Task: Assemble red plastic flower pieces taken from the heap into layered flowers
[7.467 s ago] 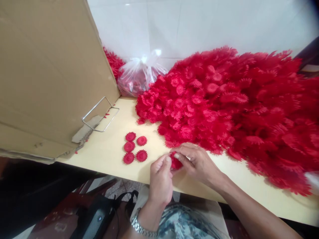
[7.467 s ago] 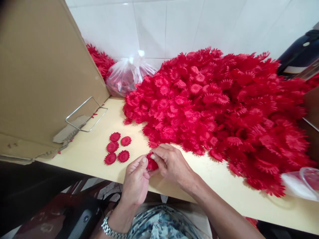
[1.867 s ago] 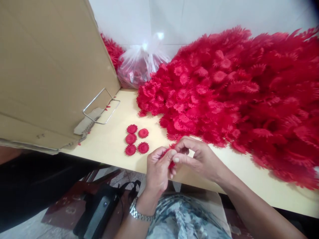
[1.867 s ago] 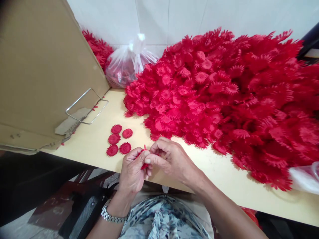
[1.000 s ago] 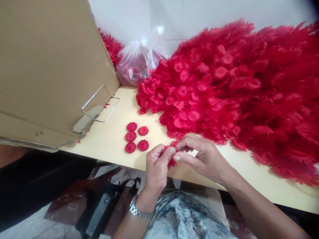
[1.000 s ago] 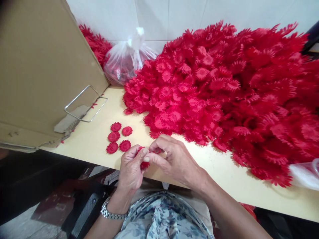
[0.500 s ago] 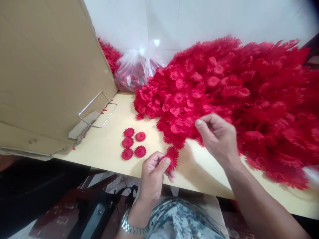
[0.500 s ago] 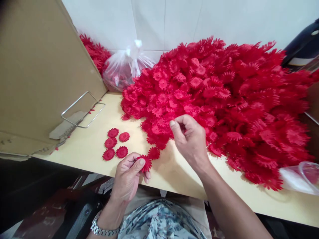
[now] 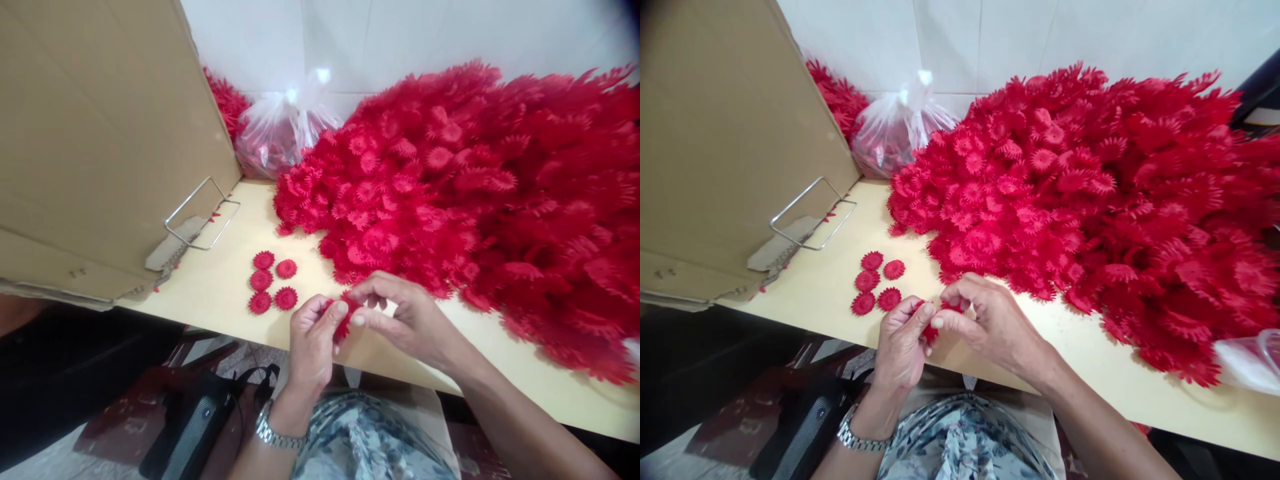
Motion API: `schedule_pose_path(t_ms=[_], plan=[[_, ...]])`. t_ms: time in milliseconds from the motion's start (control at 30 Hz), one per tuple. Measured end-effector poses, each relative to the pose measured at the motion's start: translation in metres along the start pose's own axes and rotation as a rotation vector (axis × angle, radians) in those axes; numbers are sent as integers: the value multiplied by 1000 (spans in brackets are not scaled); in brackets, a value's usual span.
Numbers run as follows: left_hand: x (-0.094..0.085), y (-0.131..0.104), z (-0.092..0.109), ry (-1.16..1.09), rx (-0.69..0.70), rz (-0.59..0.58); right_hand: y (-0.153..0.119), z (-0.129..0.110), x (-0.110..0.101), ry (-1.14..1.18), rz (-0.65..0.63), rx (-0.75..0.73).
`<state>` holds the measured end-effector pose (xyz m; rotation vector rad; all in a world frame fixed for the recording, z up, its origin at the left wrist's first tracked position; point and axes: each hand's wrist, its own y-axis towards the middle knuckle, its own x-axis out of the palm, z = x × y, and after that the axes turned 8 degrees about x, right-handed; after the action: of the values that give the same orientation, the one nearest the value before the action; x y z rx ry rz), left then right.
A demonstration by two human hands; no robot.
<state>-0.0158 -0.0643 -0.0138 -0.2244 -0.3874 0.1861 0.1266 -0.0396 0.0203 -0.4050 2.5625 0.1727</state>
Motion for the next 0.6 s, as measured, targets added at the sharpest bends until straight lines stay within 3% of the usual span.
schedule_pose_path(t_ms=[167, 333, 400, 467, 533, 600], plan=[[1, -1, -2, -5, -24, -52, 0, -2, 11, 232, -101, 108], [-2, -3, -4, -57, -7, -176, -3, 2, 14, 323, -12, 180], [-3, -4, -4, -79, 4, -154, -2, 6, 13, 287, 110, 201], [-4, -4, -4, -97, 19, -116, 2, 11, 5, 212, 319, 188], [-5, -3, -4, -112, 22, -100, 10, 16, -8, 37, 537, 156], [-4, -3, -3, -116, 9, -103, 17, 19, -21, -216, 648, 88]])
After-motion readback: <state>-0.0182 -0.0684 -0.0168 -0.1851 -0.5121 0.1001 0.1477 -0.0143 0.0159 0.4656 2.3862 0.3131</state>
